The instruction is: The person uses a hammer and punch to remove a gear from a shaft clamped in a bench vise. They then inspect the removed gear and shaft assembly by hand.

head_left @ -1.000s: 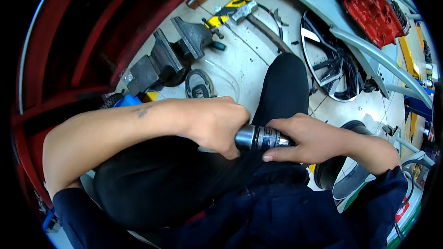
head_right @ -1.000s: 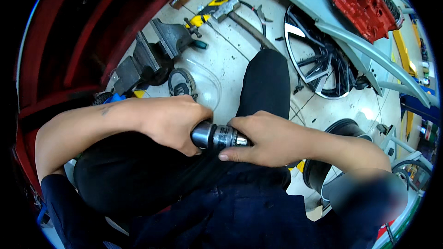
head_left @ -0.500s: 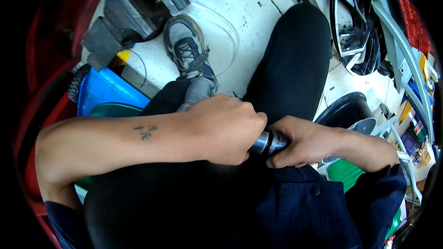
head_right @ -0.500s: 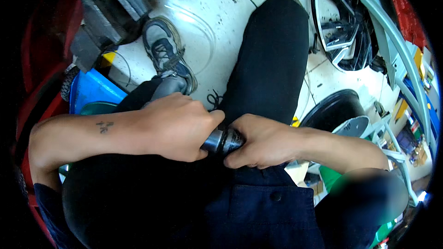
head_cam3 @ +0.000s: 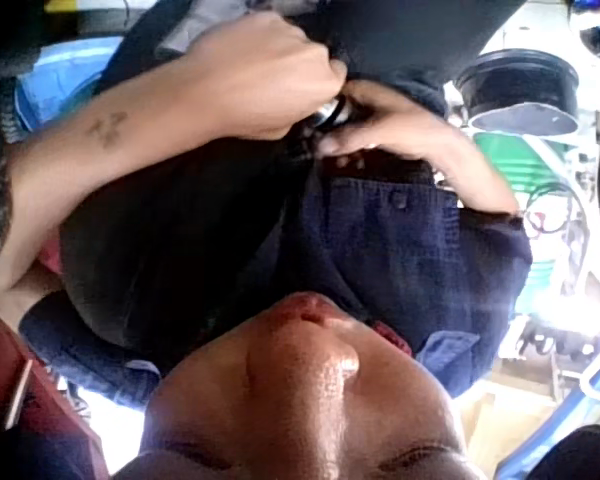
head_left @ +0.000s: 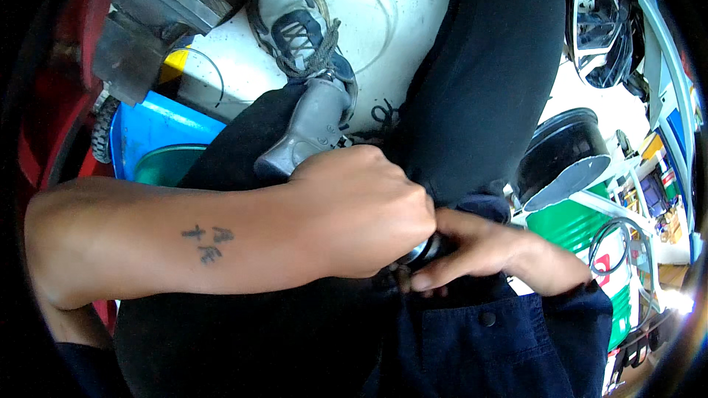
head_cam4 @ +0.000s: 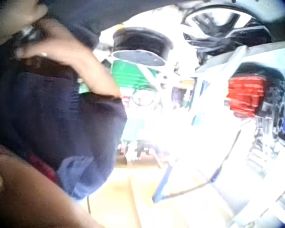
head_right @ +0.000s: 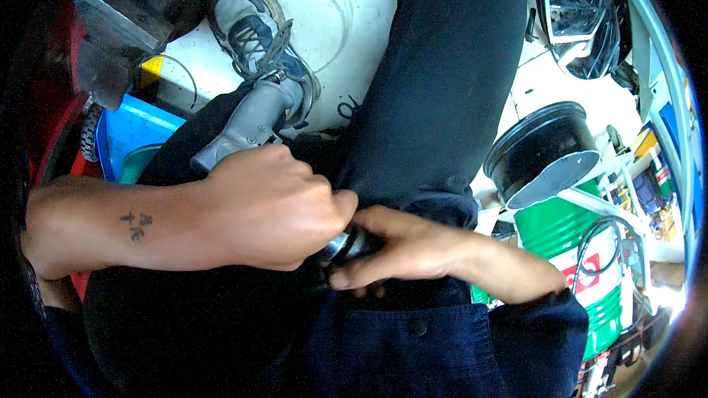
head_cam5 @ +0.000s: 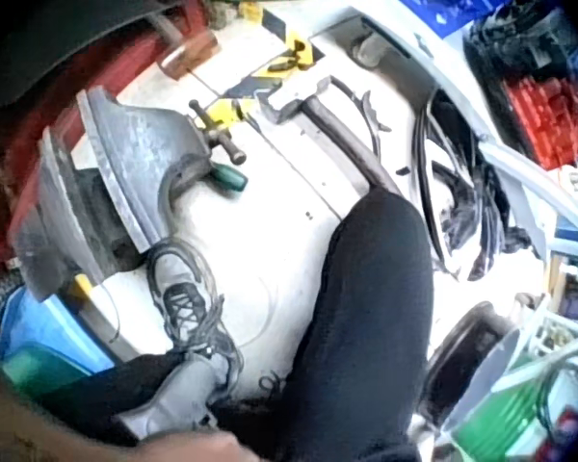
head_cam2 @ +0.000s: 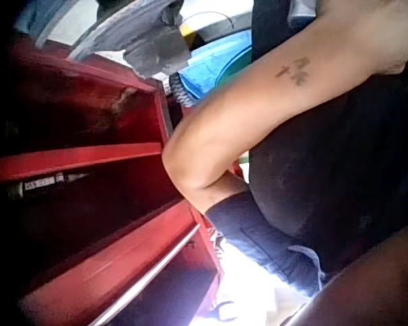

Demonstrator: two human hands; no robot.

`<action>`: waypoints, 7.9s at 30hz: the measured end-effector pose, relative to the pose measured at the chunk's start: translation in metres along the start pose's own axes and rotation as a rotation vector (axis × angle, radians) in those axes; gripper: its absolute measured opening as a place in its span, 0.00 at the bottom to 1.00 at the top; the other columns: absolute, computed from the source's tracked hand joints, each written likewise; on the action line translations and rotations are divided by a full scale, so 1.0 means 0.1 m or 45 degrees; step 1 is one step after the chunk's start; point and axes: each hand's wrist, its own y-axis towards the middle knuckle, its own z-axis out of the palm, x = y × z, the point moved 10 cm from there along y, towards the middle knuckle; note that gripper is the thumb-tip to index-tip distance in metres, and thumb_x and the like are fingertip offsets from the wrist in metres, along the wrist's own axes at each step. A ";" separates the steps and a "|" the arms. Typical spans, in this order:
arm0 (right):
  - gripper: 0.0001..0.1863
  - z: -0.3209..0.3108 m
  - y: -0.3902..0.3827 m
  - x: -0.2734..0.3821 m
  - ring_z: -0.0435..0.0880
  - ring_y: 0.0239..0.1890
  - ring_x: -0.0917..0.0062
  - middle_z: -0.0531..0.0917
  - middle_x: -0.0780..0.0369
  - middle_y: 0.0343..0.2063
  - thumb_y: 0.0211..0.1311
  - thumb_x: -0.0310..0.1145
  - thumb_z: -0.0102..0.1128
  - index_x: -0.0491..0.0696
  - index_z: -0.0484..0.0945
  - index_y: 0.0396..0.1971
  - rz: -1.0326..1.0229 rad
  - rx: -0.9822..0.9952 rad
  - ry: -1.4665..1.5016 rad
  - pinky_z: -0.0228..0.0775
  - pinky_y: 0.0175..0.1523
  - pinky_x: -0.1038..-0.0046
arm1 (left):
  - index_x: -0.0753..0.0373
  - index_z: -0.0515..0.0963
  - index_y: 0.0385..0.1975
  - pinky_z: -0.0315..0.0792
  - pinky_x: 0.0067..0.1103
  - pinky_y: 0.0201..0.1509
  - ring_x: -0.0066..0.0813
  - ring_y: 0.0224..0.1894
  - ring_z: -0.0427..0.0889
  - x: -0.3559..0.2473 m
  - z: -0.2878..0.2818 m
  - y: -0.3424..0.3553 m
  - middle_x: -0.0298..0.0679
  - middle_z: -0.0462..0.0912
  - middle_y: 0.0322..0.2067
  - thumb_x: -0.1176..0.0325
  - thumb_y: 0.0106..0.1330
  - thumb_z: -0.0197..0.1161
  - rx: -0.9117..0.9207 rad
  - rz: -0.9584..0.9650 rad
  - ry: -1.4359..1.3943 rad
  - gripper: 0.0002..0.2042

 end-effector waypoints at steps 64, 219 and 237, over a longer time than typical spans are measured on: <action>0.28 -0.77 -0.58 1.01 0.85 0.35 0.56 0.81 0.51 0.27 0.36 0.28 0.76 0.43 0.74 0.42 -0.627 -0.795 -1.340 0.76 0.40 0.66 | 0.62 0.71 0.28 0.75 0.34 0.29 0.43 0.24 0.81 0.32 -0.66 0.19 0.41 0.75 0.18 0.71 0.49 0.62 -0.435 -0.494 0.353 0.09; 0.44 -0.59 -0.38 2.89 0.77 0.46 0.75 0.76 0.66 0.40 0.21 0.49 0.84 0.50 0.76 0.46 -1.460 -0.354 -1.091 0.69 0.56 0.69 | 0.63 0.76 0.27 0.74 0.18 0.32 0.19 0.27 0.79 0.94 -1.58 -0.68 0.33 0.81 0.23 0.75 0.47 0.70 -1.187 -0.107 -0.755 0.09; 0.42 -0.58 -0.38 2.88 0.77 0.44 0.76 0.76 0.68 0.38 0.20 0.48 0.85 0.50 0.77 0.44 -1.429 -0.348 -1.095 0.70 0.54 0.70 | 0.65 0.76 0.30 0.73 0.18 0.30 0.19 0.26 0.78 0.96 -1.56 -0.67 0.34 0.80 0.25 0.74 0.48 0.70 -1.151 -0.130 -0.737 0.11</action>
